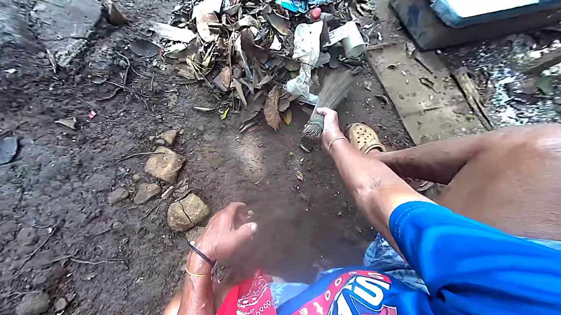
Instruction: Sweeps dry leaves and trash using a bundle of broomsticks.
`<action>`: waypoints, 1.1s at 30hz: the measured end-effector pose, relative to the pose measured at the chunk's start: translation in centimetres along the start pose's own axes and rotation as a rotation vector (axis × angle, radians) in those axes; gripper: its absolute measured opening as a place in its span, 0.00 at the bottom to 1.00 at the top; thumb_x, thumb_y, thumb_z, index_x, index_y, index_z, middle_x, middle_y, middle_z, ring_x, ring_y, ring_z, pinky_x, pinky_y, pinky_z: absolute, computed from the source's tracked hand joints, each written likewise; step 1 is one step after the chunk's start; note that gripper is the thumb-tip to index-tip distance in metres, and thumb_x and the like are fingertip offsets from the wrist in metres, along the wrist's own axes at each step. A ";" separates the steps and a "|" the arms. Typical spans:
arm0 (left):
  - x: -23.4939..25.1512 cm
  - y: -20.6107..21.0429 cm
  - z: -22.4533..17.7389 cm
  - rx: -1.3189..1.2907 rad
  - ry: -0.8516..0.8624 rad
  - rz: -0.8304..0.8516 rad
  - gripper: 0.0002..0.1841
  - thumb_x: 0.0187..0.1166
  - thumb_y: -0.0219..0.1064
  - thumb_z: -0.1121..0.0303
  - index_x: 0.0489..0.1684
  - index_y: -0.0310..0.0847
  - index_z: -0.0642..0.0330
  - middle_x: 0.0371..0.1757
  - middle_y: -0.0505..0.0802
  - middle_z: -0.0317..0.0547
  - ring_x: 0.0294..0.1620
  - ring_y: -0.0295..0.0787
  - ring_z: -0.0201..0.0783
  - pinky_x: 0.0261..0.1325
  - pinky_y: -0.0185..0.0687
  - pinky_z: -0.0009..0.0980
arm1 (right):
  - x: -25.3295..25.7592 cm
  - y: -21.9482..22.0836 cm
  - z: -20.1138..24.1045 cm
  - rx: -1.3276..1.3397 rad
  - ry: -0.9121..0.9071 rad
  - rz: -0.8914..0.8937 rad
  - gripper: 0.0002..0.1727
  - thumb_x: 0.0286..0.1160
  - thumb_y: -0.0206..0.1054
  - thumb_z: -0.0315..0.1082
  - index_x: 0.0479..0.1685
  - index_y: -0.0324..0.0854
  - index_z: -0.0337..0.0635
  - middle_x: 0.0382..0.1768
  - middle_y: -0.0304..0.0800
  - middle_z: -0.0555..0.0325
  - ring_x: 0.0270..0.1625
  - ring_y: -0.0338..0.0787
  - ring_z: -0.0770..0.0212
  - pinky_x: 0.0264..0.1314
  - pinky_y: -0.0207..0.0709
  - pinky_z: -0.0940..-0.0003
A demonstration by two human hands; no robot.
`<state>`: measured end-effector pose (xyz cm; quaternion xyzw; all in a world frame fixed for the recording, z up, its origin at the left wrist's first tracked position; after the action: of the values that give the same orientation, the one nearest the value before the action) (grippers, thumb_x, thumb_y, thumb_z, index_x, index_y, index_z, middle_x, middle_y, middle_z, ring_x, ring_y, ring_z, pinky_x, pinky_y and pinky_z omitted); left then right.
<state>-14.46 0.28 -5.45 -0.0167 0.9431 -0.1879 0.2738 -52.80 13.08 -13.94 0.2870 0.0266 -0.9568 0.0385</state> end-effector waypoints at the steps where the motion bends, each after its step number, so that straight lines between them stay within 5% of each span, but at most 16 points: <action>1: 0.0 0.0 0.1 0.002 -0.011 0.002 0.40 0.74 0.64 0.45 0.78 0.70 0.71 0.50 0.92 0.52 0.45 0.90 0.43 0.56 0.86 0.44 | 0.0 1.3 -0.4 -0.046 0.011 0.054 0.23 0.80 0.60 0.44 0.68 0.76 0.40 0.55 0.84 0.48 0.51 0.85 0.55 0.51 0.81 0.51; 6: 1.5 0.3 -0.5 0.012 -0.018 0.028 0.40 0.74 0.64 0.46 0.79 0.69 0.71 0.51 0.92 0.54 0.47 0.91 0.44 0.58 0.86 0.46 | -0.6 3.7 2.6 0.008 0.010 0.165 0.18 0.78 0.61 0.41 0.62 0.77 0.42 0.46 0.83 0.51 0.41 0.85 0.57 0.43 0.82 0.54; 9: 2.3 0.4 -1.2 0.027 0.011 0.039 0.41 0.73 0.64 0.46 0.79 0.69 0.72 0.51 0.93 0.55 0.47 0.91 0.45 0.57 0.86 0.47 | -0.7 1.6 5.6 -0.213 -0.116 0.171 0.13 0.74 0.63 0.38 0.51 0.80 0.39 0.37 0.85 0.51 0.33 0.86 0.59 0.35 0.83 0.59; 12: 2.8 0.5 -2.0 0.030 0.045 0.046 0.40 0.73 0.64 0.46 0.78 0.69 0.71 0.50 0.93 0.54 0.45 0.91 0.45 0.56 0.86 0.47 | -0.3 -1.4 9.9 -0.829 -0.254 0.091 0.30 0.77 0.71 0.41 0.72 0.73 0.30 0.64 0.84 0.31 0.67 0.85 0.38 0.70 0.75 0.38; 13: 2.8 0.5 -2.1 0.032 0.054 0.047 0.40 0.74 0.64 0.46 0.79 0.69 0.71 0.50 0.93 0.54 0.45 0.91 0.45 0.56 0.86 0.47 | -0.3 -2.4 11.3 -1.005 -0.276 0.056 0.37 0.75 0.73 0.45 0.77 0.69 0.30 0.67 0.83 0.28 0.72 0.82 0.33 0.74 0.71 0.31; 17: 2.5 0.2 -2.9 0.047 0.083 0.047 0.39 0.76 0.64 0.46 0.80 0.68 0.71 0.51 0.92 0.54 0.48 0.91 0.46 0.59 0.85 0.48 | -0.4 -5.9 18.2 -1.342 -0.393 -0.089 0.43 0.69 0.75 0.51 0.77 0.68 0.28 0.66 0.81 0.22 0.72 0.80 0.23 0.68 0.70 0.21; 21: 2.0 0.4 -3.3 0.062 0.105 0.060 0.38 0.78 0.64 0.48 0.80 0.68 0.71 0.53 0.92 0.56 0.50 0.91 0.47 0.61 0.84 0.48 | -3.9 -7.9 25.3 -1.362 -0.506 -0.177 0.42 0.69 0.73 0.52 0.72 0.70 0.23 0.66 0.79 0.18 0.72 0.79 0.21 0.67 0.67 0.18; 25: 1.8 0.7 -3.8 0.064 0.132 0.071 0.39 0.77 0.65 0.47 0.79 0.69 0.71 0.52 0.93 0.55 0.49 0.92 0.47 0.60 0.85 0.48 | -7.2 -9.9 32.2 -1.219 -0.600 -0.271 0.41 0.67 0.74 0.49 0.71 0.71 0.22 0.66 0.80 0.22 0.72 0.79 0.27 0.71 0.66 0.23; 29: 2.4 0.3 -4.1 0.059 0.123 0.044 0.40 0.75 0.65 0.45 0.79 0.70 0.69 0.51 0.93 0.54 0.49 0.92 0.47 0.59 0.86 0.50 | -6.3 -12.5 37.3 -0.966 -0.645 -0.322 0.37 0.63 0.72 0.50 0.69 0.76 0.31 0.65 0.85 0.39 0.67 0.85 0.48 0.71 0.75 0.42; 33: 2.5 -0.7 -2.5 0.041 0.026 -0.037 0.40 0.74 0.64 0.45 0.78 0.71 0.69 0.51 0.93 0.55 0.48 0.93 0.48 0.58 0.87 0.52 | -3.5 -13.4 36.0 -0.582 -0.640 -0.278 0.21 0.63 0.69 0.39 0.58 0.82 0.43 0.52 0.86 0.58 0.51 0.86 0.67 0.55 0.81 0.61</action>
<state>-17.90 0.13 -4.48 -0.0260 0.9420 -0.2123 0.2585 -70.78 24.02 18.34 -0.0522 0.3195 -0.9461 -0.0048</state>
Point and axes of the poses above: each hand's wrist, its own x-axis towards the middle knuckle, its own y-axis out of the palm, z = x × y, the point moved 10 cm from there along x, towards the middle knuckle
